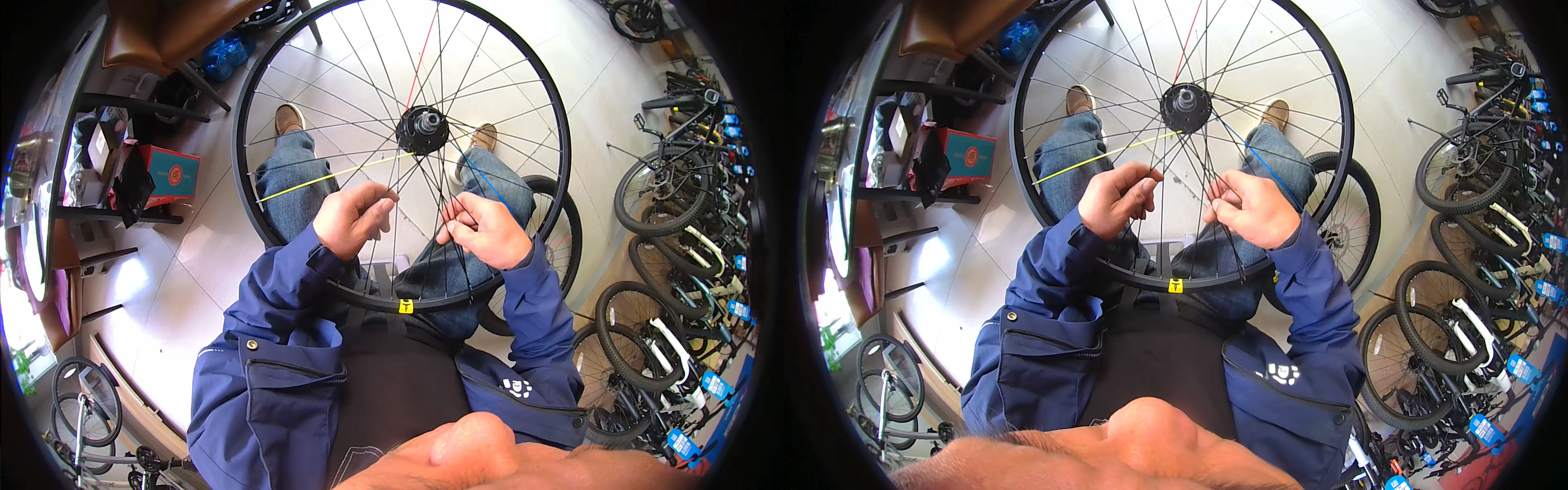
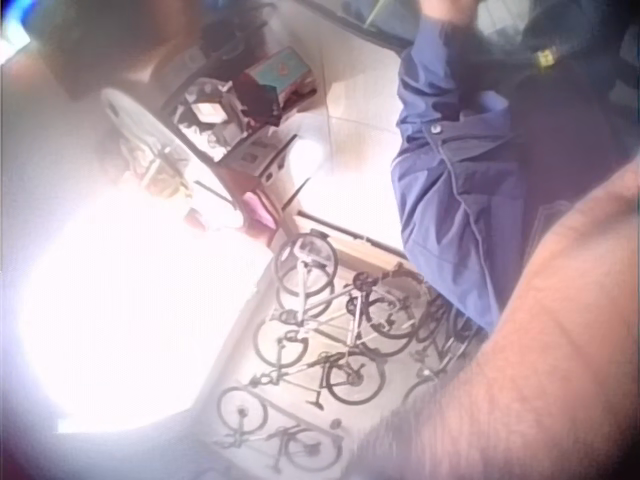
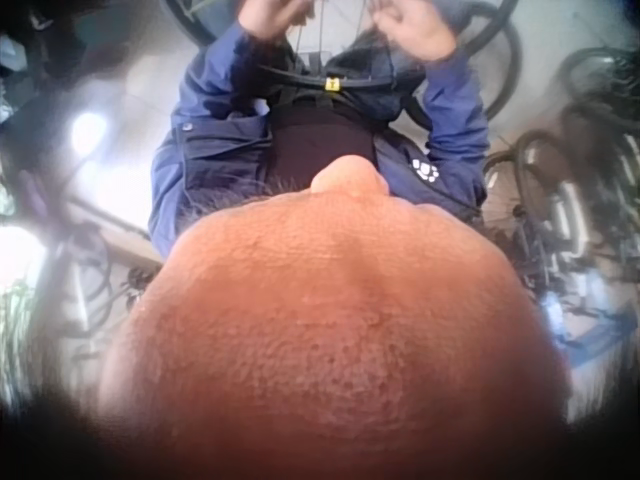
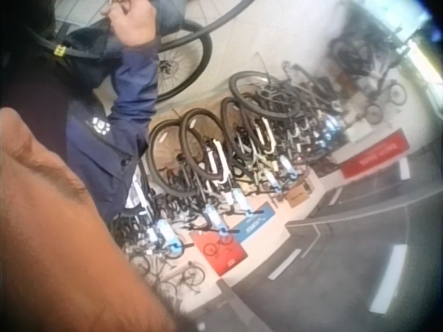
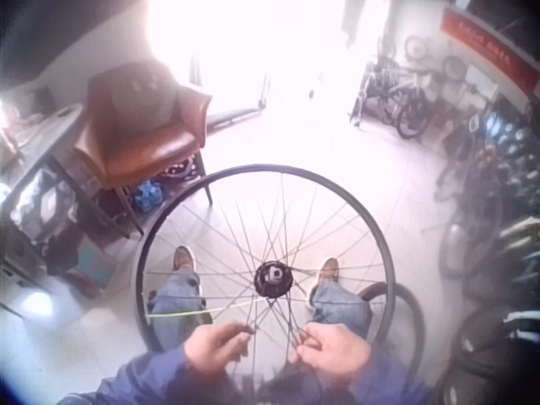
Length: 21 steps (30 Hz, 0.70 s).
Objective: The person sits on the floor and laces spokes into a bicycle wheel rim, threading each spoke through the rim and hub in sequence. They rotate the wheel as needed to reach different spoke holes and continue adding spokes around the circumference.
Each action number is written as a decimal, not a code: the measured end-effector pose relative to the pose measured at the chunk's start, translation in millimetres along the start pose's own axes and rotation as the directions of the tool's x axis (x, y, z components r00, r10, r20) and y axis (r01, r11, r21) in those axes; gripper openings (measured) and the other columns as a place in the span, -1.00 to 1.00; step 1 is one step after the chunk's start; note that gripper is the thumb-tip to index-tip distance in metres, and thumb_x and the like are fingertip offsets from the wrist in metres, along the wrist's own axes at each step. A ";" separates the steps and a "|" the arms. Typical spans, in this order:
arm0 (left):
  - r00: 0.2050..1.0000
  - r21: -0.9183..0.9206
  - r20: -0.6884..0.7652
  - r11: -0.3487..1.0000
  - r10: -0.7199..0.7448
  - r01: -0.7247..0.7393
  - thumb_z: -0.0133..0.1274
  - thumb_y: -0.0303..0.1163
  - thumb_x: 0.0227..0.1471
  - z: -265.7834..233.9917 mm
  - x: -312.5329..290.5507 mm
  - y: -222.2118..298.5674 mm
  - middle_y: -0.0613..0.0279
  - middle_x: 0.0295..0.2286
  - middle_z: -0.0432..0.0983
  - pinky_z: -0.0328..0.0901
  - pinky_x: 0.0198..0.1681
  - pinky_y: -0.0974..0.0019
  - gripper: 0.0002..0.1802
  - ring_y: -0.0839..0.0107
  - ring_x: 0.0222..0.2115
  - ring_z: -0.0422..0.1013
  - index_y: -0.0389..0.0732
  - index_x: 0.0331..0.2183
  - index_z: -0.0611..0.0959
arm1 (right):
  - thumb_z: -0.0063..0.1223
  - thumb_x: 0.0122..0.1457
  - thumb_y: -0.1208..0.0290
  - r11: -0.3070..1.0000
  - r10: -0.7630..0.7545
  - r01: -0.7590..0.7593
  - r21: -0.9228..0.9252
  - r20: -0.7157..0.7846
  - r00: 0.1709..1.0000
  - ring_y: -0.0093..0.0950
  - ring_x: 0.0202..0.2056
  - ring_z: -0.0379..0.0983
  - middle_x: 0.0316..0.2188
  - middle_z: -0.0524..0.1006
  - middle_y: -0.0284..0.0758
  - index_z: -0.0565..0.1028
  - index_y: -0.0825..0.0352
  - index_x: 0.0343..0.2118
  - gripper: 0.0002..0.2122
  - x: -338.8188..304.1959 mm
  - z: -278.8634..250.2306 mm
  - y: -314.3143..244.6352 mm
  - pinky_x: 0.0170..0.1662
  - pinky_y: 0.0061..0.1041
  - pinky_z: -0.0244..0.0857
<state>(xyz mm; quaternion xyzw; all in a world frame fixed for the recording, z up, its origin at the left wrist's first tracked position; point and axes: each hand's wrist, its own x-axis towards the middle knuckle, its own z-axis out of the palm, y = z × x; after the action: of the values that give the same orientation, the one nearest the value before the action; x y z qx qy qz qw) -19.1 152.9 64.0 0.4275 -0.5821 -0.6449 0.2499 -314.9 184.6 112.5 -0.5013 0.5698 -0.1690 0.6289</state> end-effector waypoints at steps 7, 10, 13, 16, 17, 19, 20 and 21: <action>0.999 -0.054 0.001 0.998 0.042 -0.042 0.01 -0.34 0.57 -0.3 3.1 -2.8 0.24 -0.47 0.64 0.49 -0.33 0.38 -0.69 0.53 -0.47 0.56 -0.40 0.01 0.71 | 0.20 0.36 0.56 0.997 -0.051 0.057 -0.057 0.099 0.994 -0.64 -0.27 0.56 -0.26 0.71 -0.32 0.57 0.45 -0.09 -0.87 14.4 -9.8 8.0 -0.13 -0.57 0.48; 1.000 -0.023 0.000 1.000 0.009 -0.009 0.01 -0.34 0.57 -0.3 2.4 -1.4 0.26 -0.47 0.64 0.47 -0.34 0.39 -0.69 0.55 -0.48 0.55 -0.40 0.00 0.71 | 0.30 0.29 0.46 0.985 -0.059 0.066 -0.157 0.047 0.997 -0.60 -0.28 0.61 -0.32 0.71 -0.33 0.65 0.45 -0.14 -0.83 16.9 -5.7 8.9 -0.11 -0.50 0.53; 1.000 -0.056 0.010 0.998 0.022 -0.021 0.02 -0.32 0.58 0.0 1.9 -1.7 0.26 -0.46 0.64 0.46 -0.34 0.41 -0.68 0.55 -0.48 0.54 -0.40 0.02 0.70 | 0.31 0.29 0.44 0.975 -0.091 0.090 -0.204 0.000 0.996 -0.61 -0.29 0.61 -0.33 0.71 -0.34 0.69 0.45 -0.12 -0.80 11.8 -0.7 3.2 -0.10 -0.50 0.54; 1.000 -0.053 0.016 0.998 0.023 -0.022 0.02 -0.33 0.58 0.0 2.0 -2.9 0.26 -0.45 0.64 0.46 -0.34 0.41 -0.68 0.55 -0.48 0.54 -0.40 0.03 0.70 | 0.31 0.33 0.51 0.977 -0.068 0.059 -0.206 -0.034 0.997 -0.71 -0.29 0.54 -0.31 0.67 -0.43 0.68 0.48 -0.08 -0.81 -0.1 -1.3 -8.4 -0.14 -0.59 0.52; 1.000 -0.048 0.012 0.999 0.023 -0.022 0.02 -0.33 0.58 -0.8 2.7 -3.0 0.26 -0.45 0.64 0.46 -0.34 0.41 -0.68 0.55 -0.48 0.54 -0.40 0.03 0.70 | 0.31 0.32 0.51 0.973 -0.069 0.049 -0.225 -0.081 0.994 -0.71 -0.30 0.54 -0.31 0.67 -0.44 0.67 0.49 -0.08 -0.81 -4.5 0.3 -11.7 -0.14 -0.59 0.52; 1.000 -0.053 0.014 0.998 0.028 -0.027 0.02 -0.34 0.58 -1.4 2.8 -3.4 0.26 -0.45 0.64 0.46 -0.34 0.41 -0.69 0.55 -0.48 0.54 -0.41 0.03 0.70 | 0.32 0.31 0.52 0.967 -0.136 0.096 -0.234 -0.158 0.978 -0.71 -0.32 0.54 -0.31 0.67 -0.44 0.67 0.49 -0.09 -0.82 -12.3 3.6 -15.9 -0.16 -0.60 0.52; 1.000 -0.048 0.012 0.999 0.024 -0.024 0.02 -0.34 0.57 -1.6 3.2 -3.1 0.25 -0.45 0.64 0.46 -0.34 0.41 -0.69 0.55 -0.48 0.54 -0.41 0.03 0.69 | 0.34 0.32 0.51 0.967 -0.129 0.091 -0.239 -0.151 0.980 -0.72 -0.32 0.55 -0.30 0.67 -0.44 0.67 0.48 -0.09 -0.82 -14.3 2.9 -17.2 -0.18 -0.63 0.51; 1.000 -0.049 0.013 0.998 0.026 -0.025 0.02 -0.34 0.57 -1.8 3.4 -2.8 0.25 -0.46 0.64 0.47 -0.34 0.41 -0.69 0.55 -0.48 0.54 -0.41 0.03 0.69 | 0.35 0.32 0.51 0.975 -0.079 0.045 -0.218 -0.149 0.986 -0.72 -0.33 0.55 -0.30 0.68 -0.43 0.67 0.47 -0.08 -0.81 -14.7 1.8 -17.5 -0.20 -0.64 0.50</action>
<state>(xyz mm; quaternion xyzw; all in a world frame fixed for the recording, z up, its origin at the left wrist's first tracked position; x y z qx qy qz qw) -18.8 149.7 60.5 0.4096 -0.5730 -0.6587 0.2647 -311.3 189.2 134.6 -0.5687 0.6165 -0.1651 0.5188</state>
